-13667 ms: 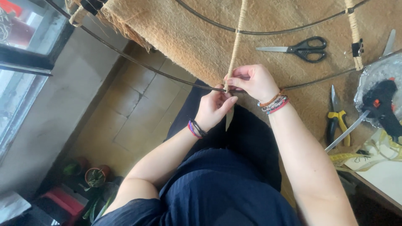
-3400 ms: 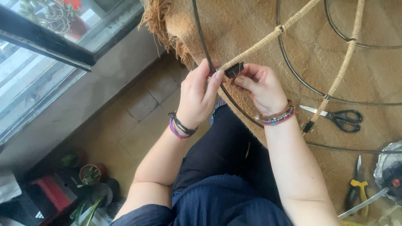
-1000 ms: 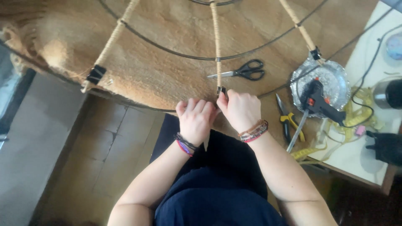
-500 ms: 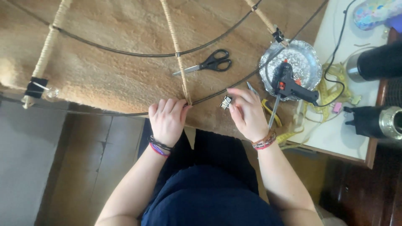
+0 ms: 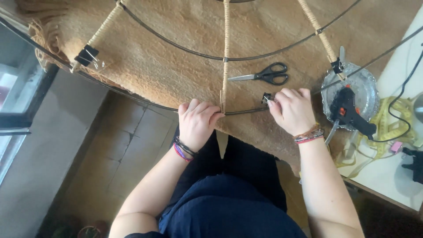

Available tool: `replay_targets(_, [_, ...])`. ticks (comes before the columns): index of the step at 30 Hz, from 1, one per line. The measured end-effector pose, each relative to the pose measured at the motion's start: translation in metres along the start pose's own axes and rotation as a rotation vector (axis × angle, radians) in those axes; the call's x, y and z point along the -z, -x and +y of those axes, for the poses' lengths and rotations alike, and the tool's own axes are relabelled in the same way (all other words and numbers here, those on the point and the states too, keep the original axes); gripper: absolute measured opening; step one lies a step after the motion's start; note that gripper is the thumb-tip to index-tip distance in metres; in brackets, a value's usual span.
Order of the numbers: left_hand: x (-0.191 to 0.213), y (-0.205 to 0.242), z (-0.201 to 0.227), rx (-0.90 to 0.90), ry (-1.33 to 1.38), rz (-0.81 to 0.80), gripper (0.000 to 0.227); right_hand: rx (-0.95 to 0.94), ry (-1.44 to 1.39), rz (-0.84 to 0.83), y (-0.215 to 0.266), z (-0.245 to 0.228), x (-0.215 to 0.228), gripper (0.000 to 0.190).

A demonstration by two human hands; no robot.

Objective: Weaving and securing rope onto a metal furniture frame using a hot glue gun and clips.

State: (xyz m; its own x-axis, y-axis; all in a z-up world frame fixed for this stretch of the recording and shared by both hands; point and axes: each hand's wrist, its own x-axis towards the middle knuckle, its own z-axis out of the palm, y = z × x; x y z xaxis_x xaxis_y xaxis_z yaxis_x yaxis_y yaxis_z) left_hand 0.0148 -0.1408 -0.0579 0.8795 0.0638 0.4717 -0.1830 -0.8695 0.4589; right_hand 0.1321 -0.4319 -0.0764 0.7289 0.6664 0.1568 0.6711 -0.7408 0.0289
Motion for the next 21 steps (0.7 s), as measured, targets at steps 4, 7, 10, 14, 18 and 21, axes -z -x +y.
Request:
replay_targets(4, [0.022, -0.005, -0.024, -0.059, 0.016, -0.018, 0.018, -0.019, -0.165, -0.061, -0.001, -0.005, -0.005, 0.031])
replay_targets(7, [0.039, -0.009, -0.042, -0.117, 0.013, -0.031, 0.017, -0.036, -0.307, -0.053, -0.005, -0.031, 0.002, 0.033])
replay_targets(10, [0.047, -0.008, -0.06, -0.173, 0.002, -0.031, 0.015, -0.054, -0.402, -0.049, -0.007, -0.048, -0.006, 0.031])
replay_targets(14, [0.044, -0.004, -0.065, -0.21, -0.001, 0.014, 0.013, -0.081, -0.379, 0.019, -0.008, -0.058, -0.008, 0.032])
replay_targets(18, [0.037, 0.002, -0.059, -0.201, 0.013, 0.105, 0.01, -0.035, -0.171, 0.106, -0.023, -0.065, 0.005, 0.029])
replay_targets(21, [0.03, 0.008, -0.056, -0.175, 0.008, 0.167, 0.011, 0.018, -0.15, 0.114, -0.057, -0.071, -0.006, 0.034])
